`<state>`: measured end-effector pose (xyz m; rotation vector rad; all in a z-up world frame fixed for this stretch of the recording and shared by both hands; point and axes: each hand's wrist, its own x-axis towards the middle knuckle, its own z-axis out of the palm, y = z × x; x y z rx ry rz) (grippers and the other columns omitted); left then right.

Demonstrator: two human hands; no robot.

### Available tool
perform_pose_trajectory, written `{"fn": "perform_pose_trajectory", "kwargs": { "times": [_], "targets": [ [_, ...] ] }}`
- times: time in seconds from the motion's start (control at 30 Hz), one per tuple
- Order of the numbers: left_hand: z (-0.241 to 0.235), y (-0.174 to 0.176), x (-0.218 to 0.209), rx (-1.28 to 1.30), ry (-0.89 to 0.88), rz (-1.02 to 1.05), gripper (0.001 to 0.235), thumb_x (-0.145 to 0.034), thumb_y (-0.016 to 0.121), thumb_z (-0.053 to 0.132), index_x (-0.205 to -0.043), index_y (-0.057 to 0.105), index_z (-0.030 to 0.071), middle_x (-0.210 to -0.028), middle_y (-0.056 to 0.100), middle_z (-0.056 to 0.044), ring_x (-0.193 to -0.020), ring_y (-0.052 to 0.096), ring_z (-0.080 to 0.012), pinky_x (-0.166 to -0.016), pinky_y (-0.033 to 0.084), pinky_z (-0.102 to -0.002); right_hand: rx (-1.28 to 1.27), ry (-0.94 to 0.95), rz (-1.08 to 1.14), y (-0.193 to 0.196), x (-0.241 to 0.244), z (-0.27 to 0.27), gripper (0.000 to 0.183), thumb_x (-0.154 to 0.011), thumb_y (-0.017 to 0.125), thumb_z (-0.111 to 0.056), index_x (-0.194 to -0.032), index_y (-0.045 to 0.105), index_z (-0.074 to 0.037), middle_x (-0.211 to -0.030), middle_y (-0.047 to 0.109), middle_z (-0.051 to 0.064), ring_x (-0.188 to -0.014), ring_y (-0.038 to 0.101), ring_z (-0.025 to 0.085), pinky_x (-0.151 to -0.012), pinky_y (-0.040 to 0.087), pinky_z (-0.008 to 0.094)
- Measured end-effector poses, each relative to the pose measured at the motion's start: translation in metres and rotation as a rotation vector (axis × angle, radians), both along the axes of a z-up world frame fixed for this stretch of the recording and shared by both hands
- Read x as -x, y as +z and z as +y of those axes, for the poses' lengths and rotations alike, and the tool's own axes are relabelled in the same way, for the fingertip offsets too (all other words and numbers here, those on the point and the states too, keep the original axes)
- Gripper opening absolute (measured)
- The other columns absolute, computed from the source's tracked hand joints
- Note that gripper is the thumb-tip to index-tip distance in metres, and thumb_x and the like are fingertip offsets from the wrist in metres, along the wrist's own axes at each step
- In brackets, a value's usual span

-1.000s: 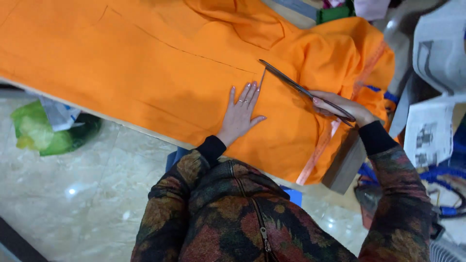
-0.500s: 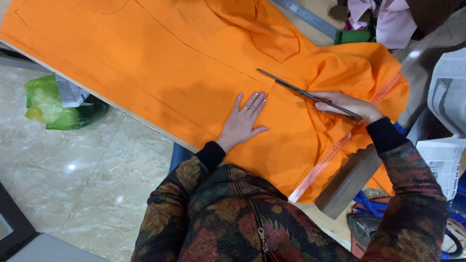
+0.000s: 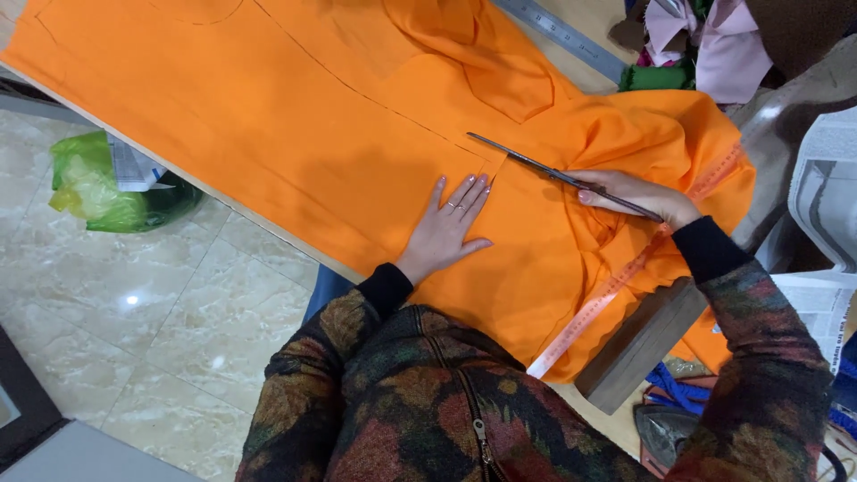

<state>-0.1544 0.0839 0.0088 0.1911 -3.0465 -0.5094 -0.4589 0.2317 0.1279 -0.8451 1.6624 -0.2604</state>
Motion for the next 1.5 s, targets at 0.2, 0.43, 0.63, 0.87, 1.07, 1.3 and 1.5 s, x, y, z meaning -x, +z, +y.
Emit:
{"fn": "perform_pose_trajectory", "kwargs": {
  "times": [0.2, 0.43, 0.63, 0.87, 1.07, 1.3, 1.5],
  "targets": [
    [0.000, -0.001, 0.000, 0.001, 0.002, 0.000, 0.092, -0.098, 0.029, 0.075, -0.163, 0.019, 0.011, -0.173, 0.009, -0.008, -0.159, 0.005, -0.0212, -0.126, 0.002, -0.061, -0.015, -0.086, 0.028, -0.025, 0.005, 0.003, 0.070, -0.090, 0.069, -0.051, -0.151, 0.056, -0.019, -0.073, 0.057, 0.008, -0.065, 0.058, 0.021, -0.063, 0.046, 0.033],
    [0.000, -0.002, 0.000, -0.002, -0.004, 0.021, 0.090, -0.100, 0.031, 0.073, -0.163, 0.021, 0.010, -0.172, 0.010, -0.009, -0.159, 0.007, -0.0217, -0.126, 0.000, -0.061, -0.016, -0.068, 0.021, -0.012, -0.005, -0.008, 0.064, -0.091, 0.064, -0.056, -0.144, 0.062, -0.021, -0.067, 0.056, 0.008, -0.062, 0.058, 0.019, -0.059, 0.044, 0.032],
    [-0.001, 0.002, -0.001, -0.025, -0.004, -0.026, 0.090, -0.100, 0.032, 0.073, -0.164, 0.019, 0.010, -0.173, 0.008, -0.007, -0.159, 0.004, -0.0213, -0.126, -0.003, -0.060, -0.029, 0.064, 0.052, 0.002, -0.019, -0.032, 0.061, -0.093, 0.055, -0.061, -0.138, 0.061, -0.019, -0.087, 0.061, 0.017, -0.085, 0.061, 0.033, -0.080, 0.047, 0.041],
    [-0.001, 0.002, 0.000, 0.002, 0.003, -0.013, 0.090, -0.099, 0.032, 0.073, -0.163, 0.020, 0.010, -0.172, 0.010, -0.007, -0.159, 0.005, -0.0213, -0.126, -0.005, -0.059, -0.028, 0.114, 0.096, 0.001, -0.023, -0.038, 0.055, -0.097, 0.049, -0.062, -0.128, 0.061, -0.018, -0.092, 0.063, 0.021, -0.093, 0.062, 0.037, -0.086, 0.048, 0.044],
    [0.000, 0.006, -0.001, 0.013, 0.009, -0.017, 0.090, -0.100, 0.031, 0.073, -0.163, 0.020, 0.011, -0.172, 0.010, -0.007, -0.159, 0.005, -0.0216, -0.126, -0.005, -0.059, -0.012, 0.068, 0.080, 0.003, -0.025, -0.039, 0.051, -0.098, 0.053, -0.059, -0.124, 0.063, -0.015, -0.095, 0.066, 0.022, -0.096, 0.063, 0.035, -0.087, 0.048, 0.043],
    [-0.001, 0.004, 0.000, 0.042, 0.003, -0.021, 0.091, -0.099, 0.032, 0.074, -0.163, 0.020, 0.010, -0.172, 0.010, -0.007, -0.159, 0.005, -0.0220, -0.126, -0.004, -0.060, 0.004, 0.110, 0.070, 0.005, -0.035, -0.060, 0.054, -0.097, 0.051, -0.061, -0.123, 0.061, -0.014, -0.094, 0.063, 0.018, -0.094, 0.061, 0.033, -0.084, 0.048, 0.043],
    [-0.001, 0.005, -0.001, 0.032, 0.010, 0.021, 0.090, -0.099, 0.032, 0.074, -0.162, 0.023, 0.010, -0.172, 0.012, -0.008, -0.159, 0.007, -0.0223, -0.127, -0.002, -0.060, -0.006, 0.126, -0.022, 0.002, -0.036, -0.072, 0.059, -0.100, 0.044, -0.063, -0.123, 0.058, -0.011, -0.086, 0.057, 0.014, -0.080, 0.058, 0.029, -0.070, 0.048, 0.042]
  ]
}}
